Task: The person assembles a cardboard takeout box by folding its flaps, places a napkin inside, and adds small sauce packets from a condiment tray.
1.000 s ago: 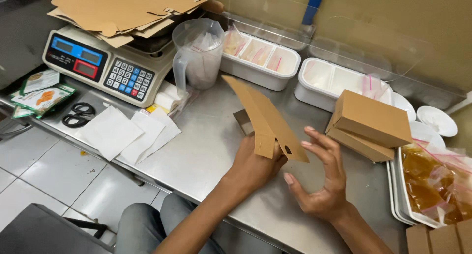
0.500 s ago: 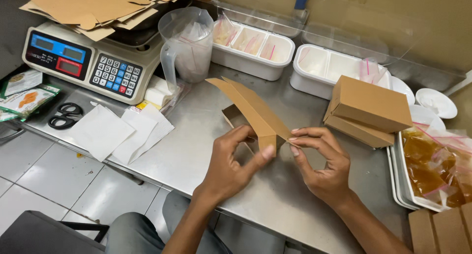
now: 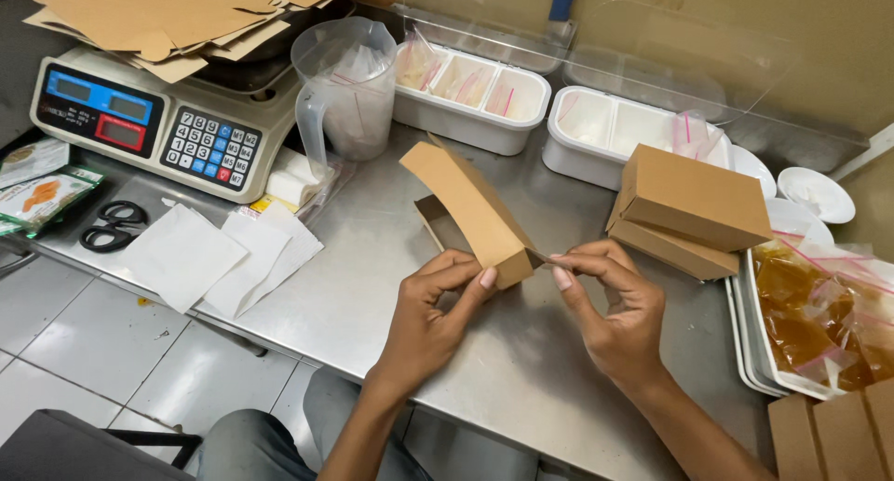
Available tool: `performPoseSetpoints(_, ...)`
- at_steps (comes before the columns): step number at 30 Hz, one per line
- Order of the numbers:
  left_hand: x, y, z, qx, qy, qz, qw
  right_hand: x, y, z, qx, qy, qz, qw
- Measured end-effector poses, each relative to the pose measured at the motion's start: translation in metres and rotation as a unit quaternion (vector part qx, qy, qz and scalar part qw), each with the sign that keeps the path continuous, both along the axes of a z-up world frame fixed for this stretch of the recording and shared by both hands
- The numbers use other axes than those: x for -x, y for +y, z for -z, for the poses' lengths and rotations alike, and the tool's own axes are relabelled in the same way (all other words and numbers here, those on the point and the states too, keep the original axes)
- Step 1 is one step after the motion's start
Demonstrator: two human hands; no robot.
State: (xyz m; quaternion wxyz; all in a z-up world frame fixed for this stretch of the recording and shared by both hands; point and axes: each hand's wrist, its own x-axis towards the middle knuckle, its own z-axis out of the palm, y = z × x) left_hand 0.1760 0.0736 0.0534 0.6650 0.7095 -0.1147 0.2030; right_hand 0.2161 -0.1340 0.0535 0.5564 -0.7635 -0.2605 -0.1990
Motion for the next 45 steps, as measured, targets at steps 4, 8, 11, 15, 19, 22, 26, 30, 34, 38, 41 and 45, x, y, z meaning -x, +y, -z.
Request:
performPoseSetpoints(4,0.0,-0.01,0.011,0.055,0.012,-0.016,0.998,0.002,0.001,0.004,-0.03,0.011,-0.015,0.999)
performPoseSetpoints(8,0.004,-0.012,0.013,0.036,-0.014,-0.042,0.998,0.012,0.006,0.0,-0.019,0.005,-0.04,0.999)
performPoseSetpoints(11,0.007,-0.012,0.012,0.006,-0.033,-0.053,0.998,0.014,0.008,0.0,-0.003,0.002,-0.038,0.999)
performPoseSetpoints(15,0.008,-0.013,0.017,-0.004,-0.048,-0.04,0.998,0.014,0.012,0.001,0.025,-0.02,-0.02,0.999)
performPoseSetpoints(19,0.01,-0.013,0.018,0.022,-0.027,0.001,0.999,0.014,0.013,0.007,0.04,-0.033,-0.003,0.999)
performPoseSetpoints(22,0.012,-0.013,0.016,0.017,-0.031,0.004,0.999,0.014,0.014,0.008,0.051,-0.044,0.011,0.998)
performPoseSetpoints(26,0.013,-0.015,0.018,0.066,0.023,0.005,0.998,0.018,0.018,0.003,0.059,-0.056,0.028,0.996)
performPoseSetpoints(30,0.015,-0.014,0.018,0.066,0.044,0.006,0.997,0.019,0.017,0.002,0.061,-0.053,0.027,0.996)
performPoseSetpoints(34,0.014,-0.014,0.021,0.059,0.031,0.0,0.998,0.018,0.016,0.001,0.067,-0.056,0.029,0.996)
performPoseSetpoints(38,0.015,-0.013,0.024,0.043,0.036,-0.018,0.998,0.02,0.016,0.002,0.069,-0.064,0.023,0.995)
performPoseSetpoints(41,0.016,-0.013,0.018,0.056,0.029,-0.01,0.998,0.02,0.017,0.002,0.075,-0.073,0.023,0.994)
performPoseSetpoints(45,0.017,-0.012,0.02,0.043,0.021,-0.018,0.999,0.02,0.017,0.001,0.083,-0.083,0.018,0.993)
